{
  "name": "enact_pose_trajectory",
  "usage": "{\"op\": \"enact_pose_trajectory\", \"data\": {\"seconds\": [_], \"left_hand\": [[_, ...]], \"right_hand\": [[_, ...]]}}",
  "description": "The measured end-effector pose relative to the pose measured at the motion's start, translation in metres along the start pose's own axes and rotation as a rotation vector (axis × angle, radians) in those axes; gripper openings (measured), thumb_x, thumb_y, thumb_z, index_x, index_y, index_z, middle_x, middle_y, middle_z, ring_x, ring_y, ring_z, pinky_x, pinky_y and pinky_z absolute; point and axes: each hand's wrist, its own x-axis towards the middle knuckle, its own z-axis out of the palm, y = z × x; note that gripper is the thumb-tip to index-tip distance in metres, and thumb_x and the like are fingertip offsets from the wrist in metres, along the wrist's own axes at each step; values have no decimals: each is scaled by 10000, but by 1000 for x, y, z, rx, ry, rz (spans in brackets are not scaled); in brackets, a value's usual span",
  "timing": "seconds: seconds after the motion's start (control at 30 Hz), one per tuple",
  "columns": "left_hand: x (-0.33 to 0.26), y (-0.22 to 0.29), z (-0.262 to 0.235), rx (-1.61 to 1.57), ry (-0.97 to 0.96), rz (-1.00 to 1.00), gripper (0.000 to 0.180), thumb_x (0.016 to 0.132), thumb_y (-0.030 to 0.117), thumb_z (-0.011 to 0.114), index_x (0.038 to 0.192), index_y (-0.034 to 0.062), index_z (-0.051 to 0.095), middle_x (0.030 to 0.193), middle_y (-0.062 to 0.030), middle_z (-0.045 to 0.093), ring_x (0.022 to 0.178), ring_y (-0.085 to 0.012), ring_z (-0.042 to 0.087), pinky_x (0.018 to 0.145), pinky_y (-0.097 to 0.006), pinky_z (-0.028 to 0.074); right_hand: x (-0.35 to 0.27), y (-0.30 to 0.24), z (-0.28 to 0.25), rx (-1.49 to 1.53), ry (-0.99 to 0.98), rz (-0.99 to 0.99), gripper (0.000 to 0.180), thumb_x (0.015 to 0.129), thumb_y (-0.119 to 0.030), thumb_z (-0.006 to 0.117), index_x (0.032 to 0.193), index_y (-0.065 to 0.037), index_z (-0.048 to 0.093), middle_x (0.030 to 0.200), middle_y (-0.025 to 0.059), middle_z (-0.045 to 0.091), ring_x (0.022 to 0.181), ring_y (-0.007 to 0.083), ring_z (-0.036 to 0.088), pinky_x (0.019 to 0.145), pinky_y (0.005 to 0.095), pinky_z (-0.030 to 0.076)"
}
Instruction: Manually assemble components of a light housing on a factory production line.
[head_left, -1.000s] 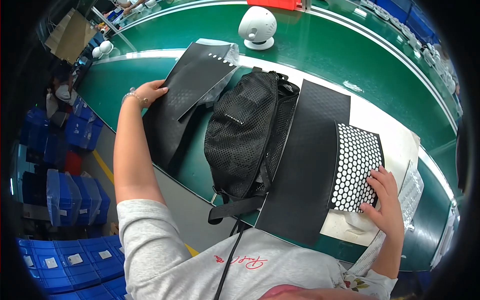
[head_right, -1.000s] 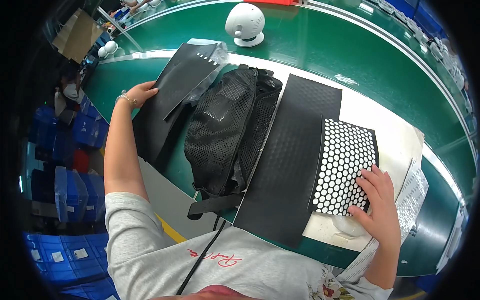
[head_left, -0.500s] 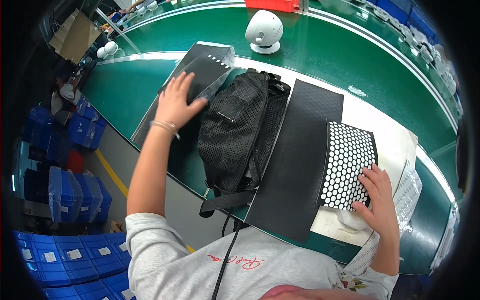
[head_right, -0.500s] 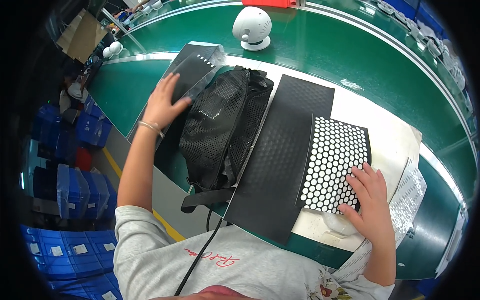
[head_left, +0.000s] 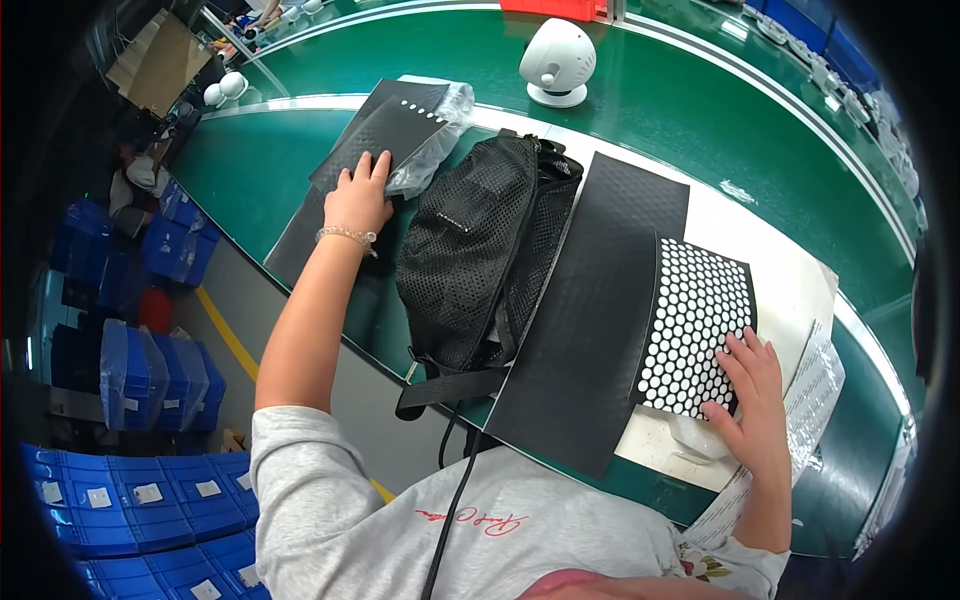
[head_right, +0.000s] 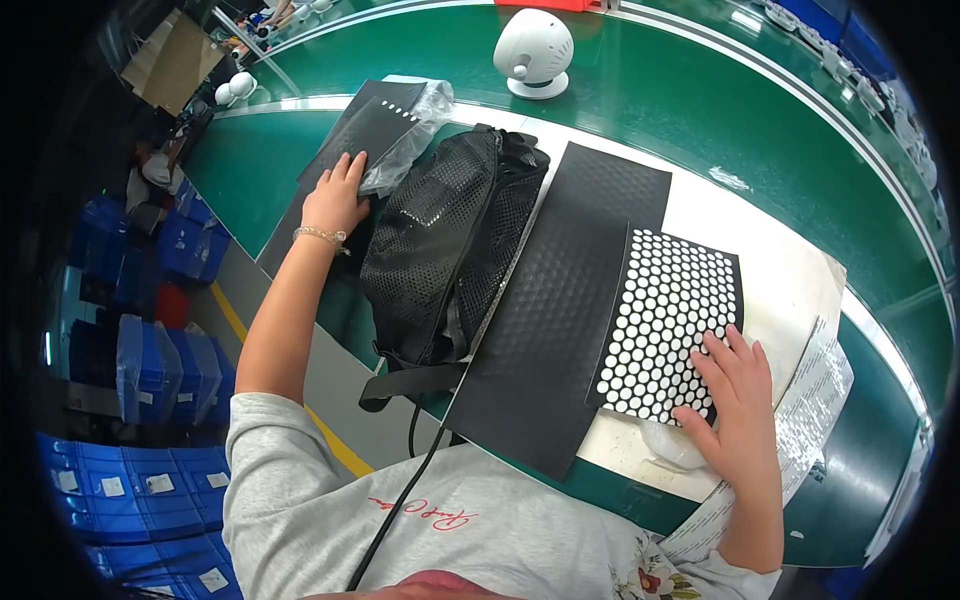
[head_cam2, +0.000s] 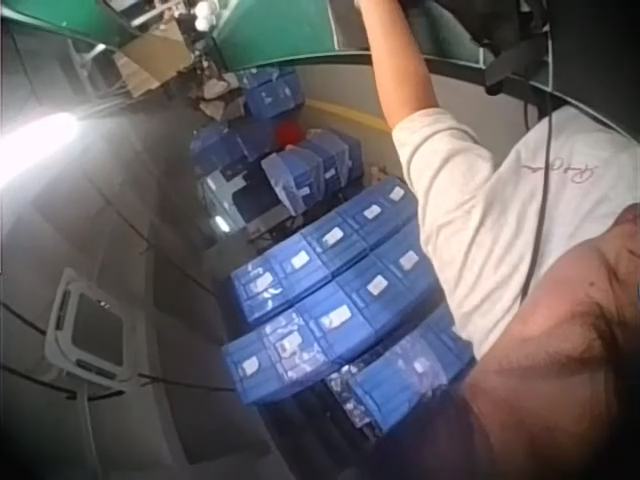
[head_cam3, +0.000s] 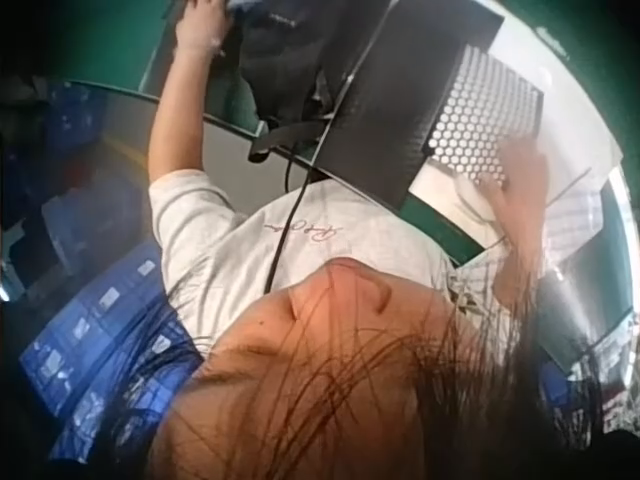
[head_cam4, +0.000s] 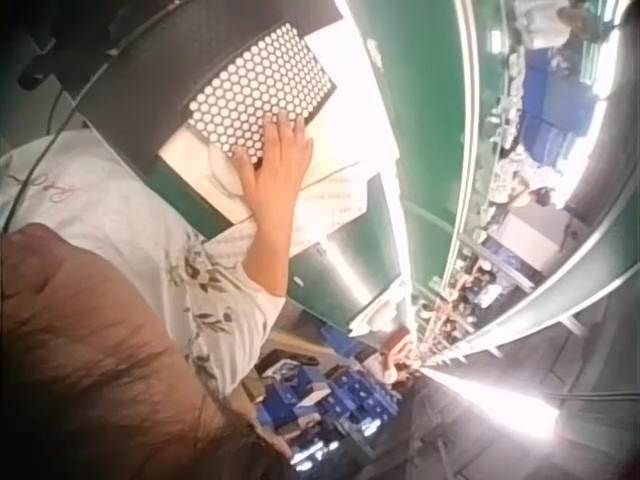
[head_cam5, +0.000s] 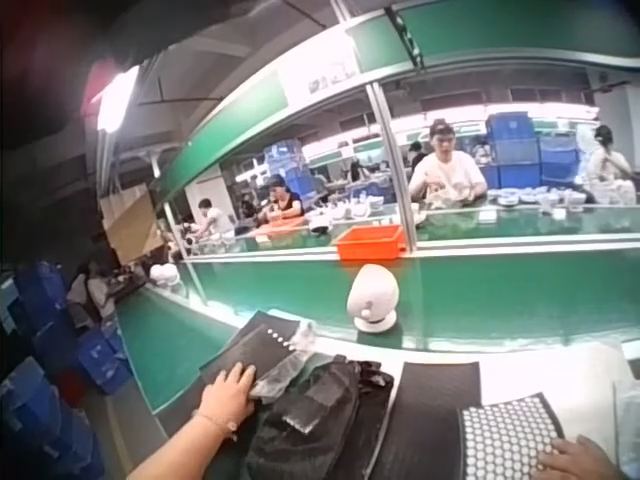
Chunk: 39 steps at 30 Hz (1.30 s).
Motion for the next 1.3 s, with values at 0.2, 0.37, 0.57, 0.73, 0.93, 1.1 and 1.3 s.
{"op": "enact_pose_trajectory", "data": {"seconds": [0.2, 0.37, 0.57, 0.73, 0.93, 1.1, 1.3], "left_hand": [[3, 12, -1, 366, 461, 310, 629, 749, 120, 538, 1311, 289, 310, 1393, 14, 256, 1163, -287, 408, 826, -492, 416], [4, 7, 16, 244, 545, 609, 411, 801, 235, 514, 1208, 273, 470, 1396, 91, 230, 1280, -200, 246, 866, -575, 362], [-1, 6, 9, 323, 507, 525, 223, 820, 217, 493, 1003, 156, 606, 1396, 73, 243, 1297, -170, 205, 901, -615, 294], [1, -2, 2, 350, 515, 414, 271, 709, 196, 580, 976, 218, 624, 1416, 59, 194, 1300, -216, 202, 857, -624, 335], [8, 2, -14, 102, 220, 236, 459, 644, 111, 662, 1078, 219, 557, 1437, 13, 108, 1219, -327, 337, 754, -414, 514], [8, 4, -19, 147, 187, 181, 545, 637, 97, 663, 1141, 222, 496, 1437, -12, 108, 1173, -291, 407, 746, -370, 528], [14, -1, -22, 116, 189, 143, 575, 617, 122, 689, 1151, 210, 494, 1435, -14, 122, 1158, -264, 425, 761, -357, 522]], "right_hand": [[-2, -2, -3, -19, 34, -3, 478, 725, -293, 598, 1108, -25, 499, 1228, 140, 444, 1208, 348, 333, 1006, 517, 190], [-1, 2, 2, -11, 14, -12, 476, 732, -300, 587, 1104, -16, 496, 1237, 146, 437, 1217, 353, 322, 1014, 505, 177], [-6, 2, 0, -26, 5, -16, 462, 745, -294, 571, 1102, -10, 492, 1251, 150, 428, 1227, 356, 308, 1021, 489, 175], [-6, 4, 0, -8, -1, -23, 453, 748, -283, 567, 1102, -11, 491, 1251, 149, 428, 1225, 356, 312, 1021, 485, 178], [-7, 6, 1, -2, -8, -9, 453, 752, -289, 557, 1105, -13, 489, 1254, 146, 427, 1224, 356, 314, 1022, 485, 176], [-6, 7, 3, -6, 48, -36, 434, 728, -284, 591, 1076, -33, 520, 1220, 125, 460, 1191, 353, 359, 993, 504, 222], [-6, 8, 1, 4, -2, -21, 444, 741, -285, 564, 1089, -17, 502, 1242, 145, 441, 1222, 358, 323, 1020, 491, 177]]}}
